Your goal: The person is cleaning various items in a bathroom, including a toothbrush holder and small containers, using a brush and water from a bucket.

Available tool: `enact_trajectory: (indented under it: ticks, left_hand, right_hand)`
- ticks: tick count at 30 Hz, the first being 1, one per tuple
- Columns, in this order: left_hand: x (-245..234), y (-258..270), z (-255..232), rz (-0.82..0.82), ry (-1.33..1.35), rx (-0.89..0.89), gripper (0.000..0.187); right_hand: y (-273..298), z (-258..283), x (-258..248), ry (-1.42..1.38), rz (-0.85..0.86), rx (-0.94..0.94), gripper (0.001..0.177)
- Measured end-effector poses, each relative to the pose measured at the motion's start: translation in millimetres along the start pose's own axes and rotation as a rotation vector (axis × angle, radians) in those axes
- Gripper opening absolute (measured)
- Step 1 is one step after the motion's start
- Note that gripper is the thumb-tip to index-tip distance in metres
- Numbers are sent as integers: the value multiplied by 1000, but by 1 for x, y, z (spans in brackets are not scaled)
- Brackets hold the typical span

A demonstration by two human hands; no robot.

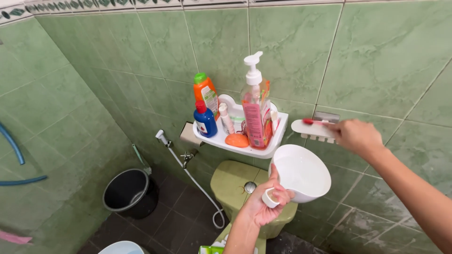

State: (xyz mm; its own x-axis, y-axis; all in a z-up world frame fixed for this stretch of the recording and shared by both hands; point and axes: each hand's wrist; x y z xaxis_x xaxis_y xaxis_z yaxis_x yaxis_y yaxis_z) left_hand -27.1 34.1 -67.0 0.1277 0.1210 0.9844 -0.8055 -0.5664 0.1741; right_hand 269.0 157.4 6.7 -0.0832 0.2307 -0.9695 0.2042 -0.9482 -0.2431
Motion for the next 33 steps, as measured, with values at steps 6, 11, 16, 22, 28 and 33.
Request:
enact_trajectory:
  ticks: [6, 11, 16, 22, 28, 33]
  left_hand:
    - [-7, 3, -5, -30, 16, -20, 87]
    - [-8, 5, -5, -62, 23, -33, 90]
    - [-10, 6, -5, -57, -9, -13, 91]
    - [-27, 24, 11, -15, 3, -27, 94]
    - [-107, 61, 28, 54, 260, 97, 84]
    - [-161, 102, 16, 139, 334, 204, 58]
  right_hand:
    - [-13, 0, 16, 21, -22, -64, 32]
    - [-15, 18, 8, 89, 56, -110, 33]
    - [-13, 7, 18, 21, 8, -127, 29]
    - [21, -15, 1, -87, -11, 94, 27]
    - [58, -32, 40, -149, -198, 62, 21]
    - [54, -74, 100, -391, -219, 92, 27]
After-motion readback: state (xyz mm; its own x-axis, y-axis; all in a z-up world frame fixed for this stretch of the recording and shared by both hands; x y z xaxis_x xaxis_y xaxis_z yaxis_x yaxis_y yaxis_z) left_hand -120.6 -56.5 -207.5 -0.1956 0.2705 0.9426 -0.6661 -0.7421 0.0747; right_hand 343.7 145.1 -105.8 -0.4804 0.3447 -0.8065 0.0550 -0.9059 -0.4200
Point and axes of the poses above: each hand's wrist, its own y-axis away from the middle knuckle, its own x-axis out of the palm, z = x × y, and after that the axes turned 5 degrees about -x, right-handed
